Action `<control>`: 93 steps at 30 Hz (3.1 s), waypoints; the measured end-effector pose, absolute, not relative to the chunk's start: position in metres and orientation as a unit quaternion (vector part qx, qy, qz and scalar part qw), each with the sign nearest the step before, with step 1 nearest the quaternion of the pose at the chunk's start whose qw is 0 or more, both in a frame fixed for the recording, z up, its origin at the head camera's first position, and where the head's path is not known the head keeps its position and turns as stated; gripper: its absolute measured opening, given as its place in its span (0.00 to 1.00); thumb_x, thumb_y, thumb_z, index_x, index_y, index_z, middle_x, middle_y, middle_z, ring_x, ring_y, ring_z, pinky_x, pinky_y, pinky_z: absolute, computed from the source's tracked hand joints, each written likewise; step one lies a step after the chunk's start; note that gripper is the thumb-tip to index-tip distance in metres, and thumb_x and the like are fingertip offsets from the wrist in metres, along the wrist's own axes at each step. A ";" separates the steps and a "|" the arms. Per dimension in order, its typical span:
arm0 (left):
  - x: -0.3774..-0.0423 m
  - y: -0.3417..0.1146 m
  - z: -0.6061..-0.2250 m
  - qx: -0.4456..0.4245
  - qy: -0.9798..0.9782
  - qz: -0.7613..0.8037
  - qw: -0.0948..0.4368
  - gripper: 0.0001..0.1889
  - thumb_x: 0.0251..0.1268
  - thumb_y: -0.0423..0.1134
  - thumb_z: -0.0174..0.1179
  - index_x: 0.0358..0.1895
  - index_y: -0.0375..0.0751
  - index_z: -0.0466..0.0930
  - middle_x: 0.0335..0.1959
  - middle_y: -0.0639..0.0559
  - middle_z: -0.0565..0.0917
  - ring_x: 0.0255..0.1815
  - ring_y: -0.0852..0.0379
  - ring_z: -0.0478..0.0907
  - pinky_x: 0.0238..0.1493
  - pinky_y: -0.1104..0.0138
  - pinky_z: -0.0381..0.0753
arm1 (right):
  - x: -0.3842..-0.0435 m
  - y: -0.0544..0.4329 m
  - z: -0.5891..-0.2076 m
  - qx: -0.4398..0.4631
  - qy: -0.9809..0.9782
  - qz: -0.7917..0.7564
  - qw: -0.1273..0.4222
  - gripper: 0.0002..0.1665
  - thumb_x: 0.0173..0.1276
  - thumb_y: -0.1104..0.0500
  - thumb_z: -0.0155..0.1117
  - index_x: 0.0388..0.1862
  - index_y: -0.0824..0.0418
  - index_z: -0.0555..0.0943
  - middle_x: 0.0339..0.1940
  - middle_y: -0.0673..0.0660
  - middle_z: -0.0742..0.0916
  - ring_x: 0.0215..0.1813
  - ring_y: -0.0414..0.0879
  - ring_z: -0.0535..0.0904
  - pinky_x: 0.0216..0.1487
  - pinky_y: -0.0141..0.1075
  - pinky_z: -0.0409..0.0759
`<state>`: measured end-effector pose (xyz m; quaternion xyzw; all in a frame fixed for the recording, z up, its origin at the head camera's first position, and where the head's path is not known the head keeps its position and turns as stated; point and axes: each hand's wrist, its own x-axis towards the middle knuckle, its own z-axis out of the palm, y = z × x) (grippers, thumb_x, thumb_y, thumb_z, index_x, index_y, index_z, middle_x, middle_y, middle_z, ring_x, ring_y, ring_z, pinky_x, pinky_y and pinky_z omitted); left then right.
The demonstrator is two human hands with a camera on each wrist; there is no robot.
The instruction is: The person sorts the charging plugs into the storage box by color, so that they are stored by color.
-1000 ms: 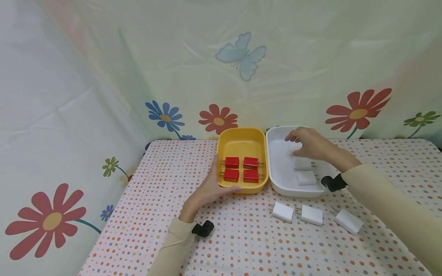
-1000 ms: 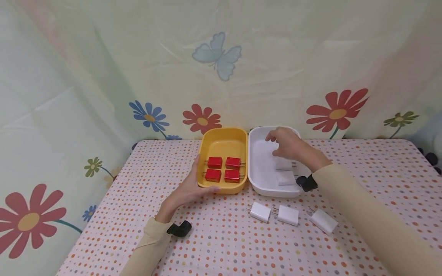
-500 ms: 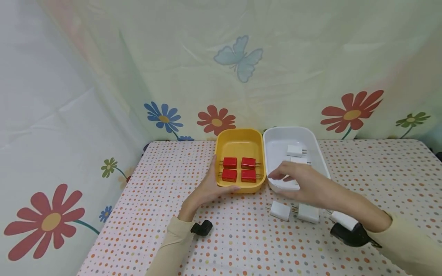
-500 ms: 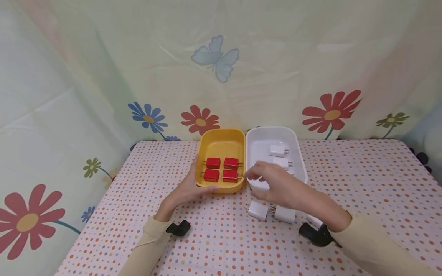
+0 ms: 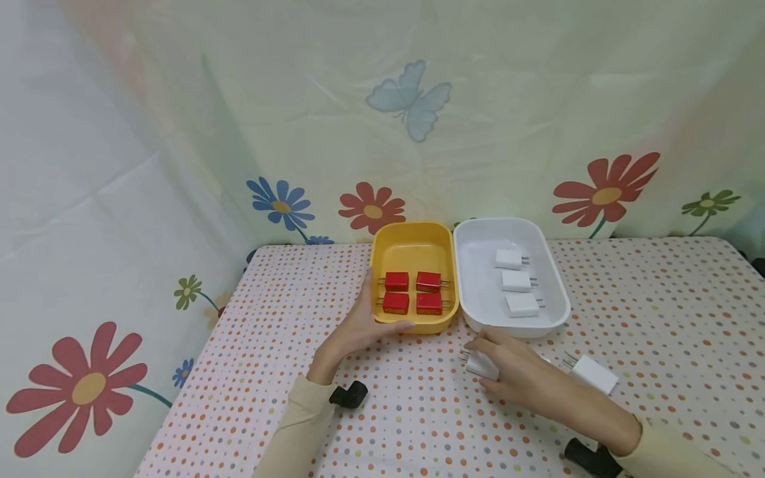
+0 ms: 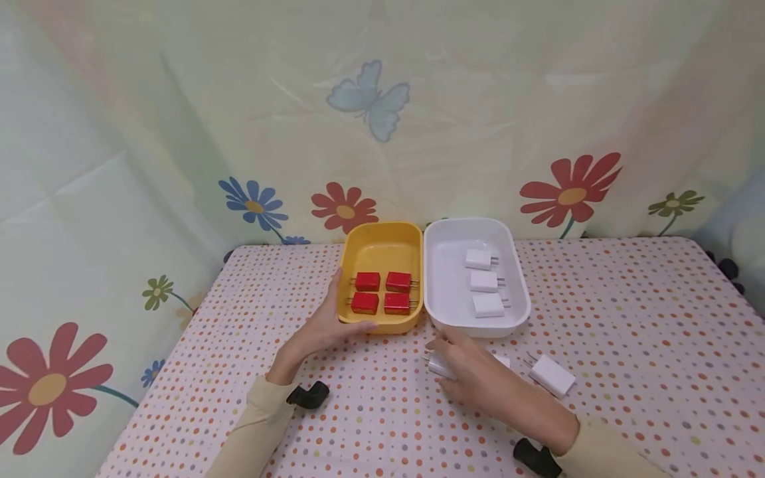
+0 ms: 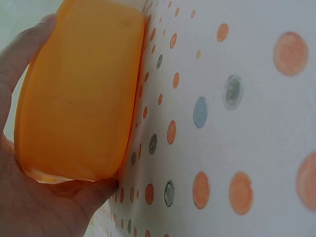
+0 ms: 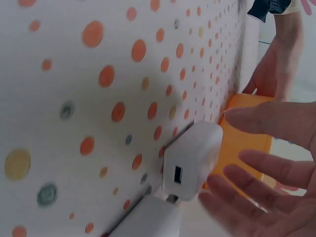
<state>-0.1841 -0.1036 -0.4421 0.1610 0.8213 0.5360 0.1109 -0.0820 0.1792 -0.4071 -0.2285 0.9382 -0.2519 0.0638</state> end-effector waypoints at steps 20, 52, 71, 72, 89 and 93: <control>-0.184 -0.103 -0.435 0.175 0.806 0.553 0.117 0.68 0.57 0.37 0.79 0.85 0.49 0.26 0.84 0.41 0.54 0.81 0.42 0.55 0.78 0.41 0.58 | -0.081 0.176 -0.430 -0.215 0.952 -0.217 0.017 0.34 0.52 0.68 0.85 0.59 0.72 0.83 0.56 0.64 0.83 0.51 0.53 0.83 0.50 0.48 0.87; -0.186 -0.105 -0.442 0.166 0.819 0.539 0.110 0.69 0.56 0.48 0.80 0.86 0.52 0.28 0.83 0.48 0.57 0.80 0.50 0.58 0.78 0.44 0.60 | -0.089 0.198 -0.381 -0.244 0.929 -0.270 -0.062 0.35 0.48 0.68 0.87 0.58 0.61 0.85 0.52 0.56 0.86 0.51 0.50 0.84 0.51 0.49 0.87; -0.186 -0.105 -0.442 0.150 0.823 0.536 0.115 0.69 0.58 0.45 0.80 0.86 0.53 0.27 0.84 0.49 0.54 0.81 0.49 0.56 0.78 0.45 0.60 | -0.167 0.228 -0.368 -0.243 0.928 -0.277 -0.059 0.29 0.54 0.70 0.83 0.56 0.71 0.84 0.45 0.60 0.86 0.48 0.58 0.84 0.52 0.56 0.85; -0.186 -0.105 -0.443 0.150 0.823 0.536 0.114 0.68 0.58 0.45 0.79 0.86 0.53 0.27 0.84 0.49 0.54 0.81 0.49 0.56 0.78 0.44 0.60 | -0.171 0.227 -0.370 -0.244 0.927 -0.280 -0.049 0.29 0.54 0.71 0.82 0.56 0.72 0.84 0.45 0.60 0.86 0.48 0.58 0.84 0.52 0.56 0.85; -0.187 -0.103 -0.443 0.160 0.825 0.532 0.108 0.69 0.58 0.45 0.79 0.86 0.52 0.27 0.83 0.48 0.56 0.80 0.50 0.59 0.76 0.47 0.65 | -0.191 0.214 -0.404 -0.214 0.937 -0.266 0.074 0.27 0.56 0.71 0.80 0.56 0.72 0.84 0.49 0.63 0.87 0.50 0.58 0.82 0.54 0.54 0.84; -0.186 -0.103 -0.443 0.161 0.823 0.534 0.107 0.68 0.58 0.45 0.79 0.86 0.51 0.27 0.83 0.48 0.56 0.80 0.50 0.59 0.76 0.47 0.65 | -0.191 0.214 -0.410 -0.210 0.936 -0.269 0.087 0.28 0.56 0.72 0.79 0.57 0.73 0.84 0.51 0.65 0.87 0.51 0.59 0.82 0.56 0.55 0.84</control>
